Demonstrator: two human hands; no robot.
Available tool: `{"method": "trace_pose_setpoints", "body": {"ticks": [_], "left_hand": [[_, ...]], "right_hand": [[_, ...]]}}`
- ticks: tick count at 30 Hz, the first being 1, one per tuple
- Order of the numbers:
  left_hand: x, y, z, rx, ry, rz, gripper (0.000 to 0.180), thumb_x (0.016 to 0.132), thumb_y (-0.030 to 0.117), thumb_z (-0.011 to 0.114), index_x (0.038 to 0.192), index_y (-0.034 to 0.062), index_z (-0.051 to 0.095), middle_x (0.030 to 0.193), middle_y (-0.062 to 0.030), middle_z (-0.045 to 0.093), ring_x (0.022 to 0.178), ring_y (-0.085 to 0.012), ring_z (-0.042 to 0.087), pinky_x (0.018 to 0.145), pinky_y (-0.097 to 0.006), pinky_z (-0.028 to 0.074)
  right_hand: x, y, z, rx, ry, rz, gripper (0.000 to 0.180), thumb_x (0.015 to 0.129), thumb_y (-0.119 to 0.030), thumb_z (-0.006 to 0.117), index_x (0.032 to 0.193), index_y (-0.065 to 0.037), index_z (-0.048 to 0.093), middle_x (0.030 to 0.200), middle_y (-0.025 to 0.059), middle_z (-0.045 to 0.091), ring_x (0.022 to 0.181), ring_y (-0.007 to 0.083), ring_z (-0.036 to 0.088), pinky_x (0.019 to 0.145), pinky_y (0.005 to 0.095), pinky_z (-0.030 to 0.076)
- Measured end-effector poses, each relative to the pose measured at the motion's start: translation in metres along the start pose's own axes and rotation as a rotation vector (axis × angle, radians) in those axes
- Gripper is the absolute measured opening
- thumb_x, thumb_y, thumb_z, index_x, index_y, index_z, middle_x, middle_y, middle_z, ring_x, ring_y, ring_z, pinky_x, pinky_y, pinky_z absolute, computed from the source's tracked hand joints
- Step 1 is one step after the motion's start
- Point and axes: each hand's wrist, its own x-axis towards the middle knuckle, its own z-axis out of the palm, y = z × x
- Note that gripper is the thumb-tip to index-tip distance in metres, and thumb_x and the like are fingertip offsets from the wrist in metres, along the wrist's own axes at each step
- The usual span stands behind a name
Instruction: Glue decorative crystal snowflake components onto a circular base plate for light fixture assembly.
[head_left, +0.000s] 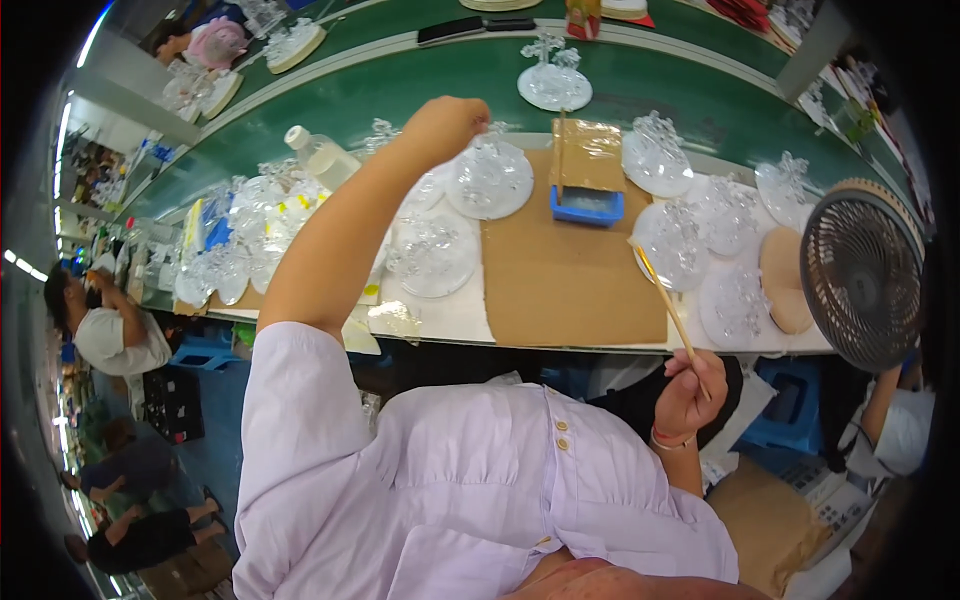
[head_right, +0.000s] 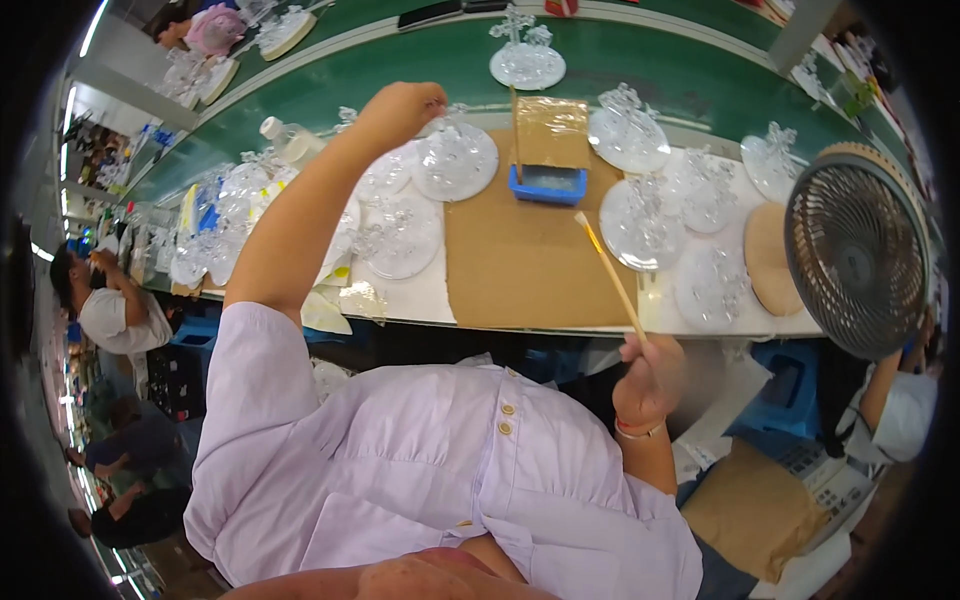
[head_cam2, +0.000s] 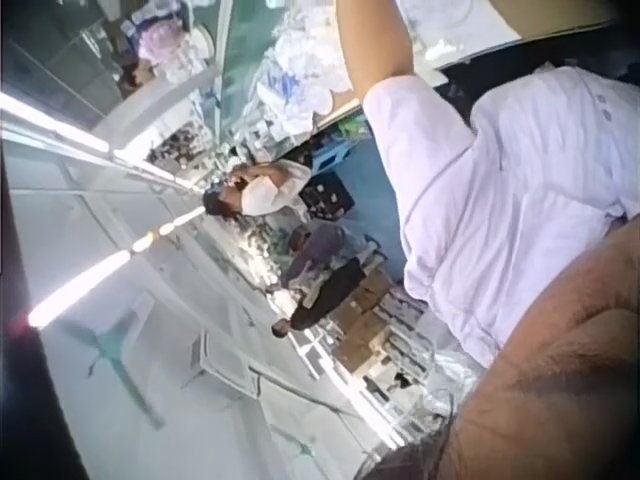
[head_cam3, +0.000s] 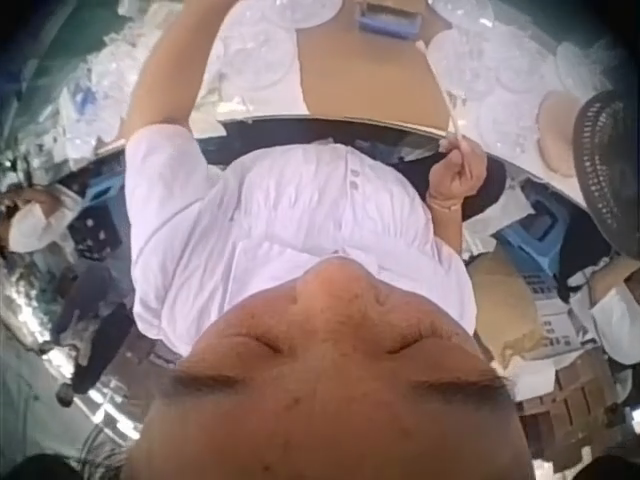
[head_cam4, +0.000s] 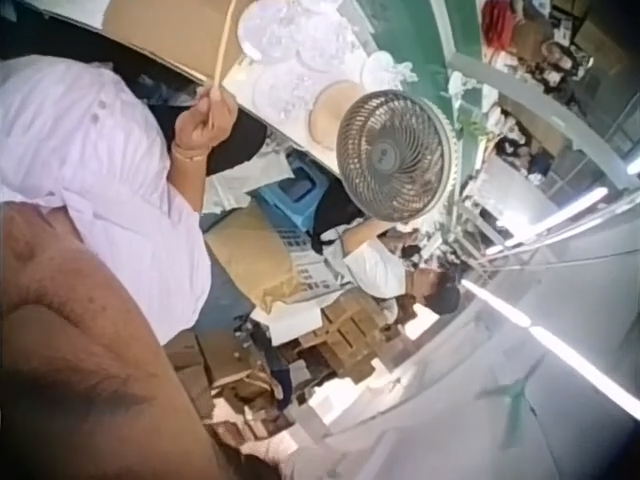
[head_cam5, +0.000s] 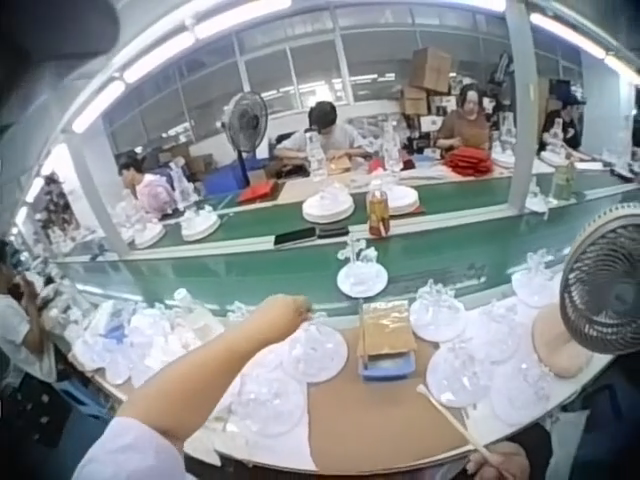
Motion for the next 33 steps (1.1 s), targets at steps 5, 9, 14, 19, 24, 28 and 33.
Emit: {"method": "trace_pose_setpoints", "body": {"ticks": [5, 9, 14, 19, 24, 28, 33], "left_hand": [[-0.015, 0.028, -0.030, 0.055, 0.154, -0.012, 0.017, 0.087, 0.016, 0.062, 0.101, 0.0078, 0.066, 0.091, -0.0181, 0.068, 0.088, -0.0385, 0.064, 0.074, -0.046, 0.051], [-0.063, 0.069, -0.084, 0.045, 0.580, 0.117, 0.020, 0.086, 0.016, 0.068, 0.105, 0.0133, 0.064, 0.091, -0.0118, 0.070, 0.082, -0.0321, 0.067, 0.067, -0.035, 0.053], [-0.119, 0.120, -0.093, -0.033, 0.670, 0.182, 0.024, 0.076, 0.007, 0.076, 0.099, 0.0093, 0.067, 0.094, -0.0060, 0.070, 0.080, -0.0254, 0.068, 0.068, -0.032, 0.053], [-0.148, 0.142, -0.027, -0.161, 0.305, 0.186, 0.019, 0.082, 0.008, 0.066, 0.100, 0.0086, 0.059, 0.079, -0.0090, 0.062, 0.070, -0.0286, 0.062, 0.060, -0.040, 0.048], [-0.139, 0.131, 0.036, -0.233, 0.298, 0.071, 0.029, 0.080, 0.008, 0.072, 0.107, 0.0061, 0.059, 0.085, -0.0093, 0.067, 0.072, -0.0290, 0.064, 0.063, -0.039, 0.050], [-0.131, 0.120, 0.053, -0.258, 0.336, 0.054, 0.038, 0.081, 0.007, 0.072, 0.115, 0.0046, 0.057, 0.093, -0.0122, 0.067, 0.079, -0.0305, 0.064, 0.067, -0.039, 0.051], [-0.149, 0.113, 0.062, -0.312, 0.363, 0.054, 0.053, 0.079, 0.003, 0.071, 0.128, 0.0034, 0.051, 0.098, -0.0149, 0.063, 0.078, -0.0316, 0.061, 0.066, -0.037, 0.051]], "right_hand": [[0.000, 0.000, -0.001, -0.057, 0.003, -0.057, 0.026, 0.102, -0.025, 0.048, 0.116, -0.003, 0.052, 0.093, 0.0169, 0.063, 0.067, 0.0173, 0.055, 0.057, 0.0269, 0.048], [0.003, 0.005, 0.004, -0.036, 0.042, -0.053, 0.029, 0.102, -0.027, 0.045, 0.116, -0.003, 0.053, 0.092, 0.0168, 0.062, 0.067, 0.0175, 0.055, 0.058, 0.0271, 0.048], [0.023, -0.001, -0.004, -0.244, -0.004, -0.180, 0.029, 0.103, -0.028, 0.045, 0.113, -0.002, 0.054, 0.088, 0.0146, 0.060, 0.067, 0.0174, 0.053, 0.062, 0.0291, 0.046], [0.065, -0.007, 0.014, -0.200, -0.080, -0.165, 0.022, 0.102, -0.019, 0.045, 0.110, -0.001, 0.053, 0.088, 0.0142, 0.060, 0.069, 0.0174, 0.053, 0.066, 0.0284, 0.045], [0.106, 0.007, 0.047, -0.327, -0.219, -0.022, 0.010, 0.097, -0.004, 0.050, 0.102, 0.002, 0.056, 0.087, 0.0129, 0.062, 0.074, 0.0185, 0.059, 0.067, 0.0289, 0.047], [0.122, 0.026, 0.072, -0.450, -0.266, 0.024, 0.008, 0.095, -0.006, 0.055, 0.098, 0.001, 0.059, 0.081, 0.0133, 0.063, 0.069, 0.0242, 0.061, 0.063, 0.0316, 0.048], [0.134, 0.041, 0.092, -0.502, -0.323, 0.032, 0.008, 0.093, -0.008, 0.057, 0.095, 0.000, 0.057, 0.081, 0.0153, 0.061, 0.070, 0.0311, 0.059, 0.063, 0.0369, 0.047]]}}
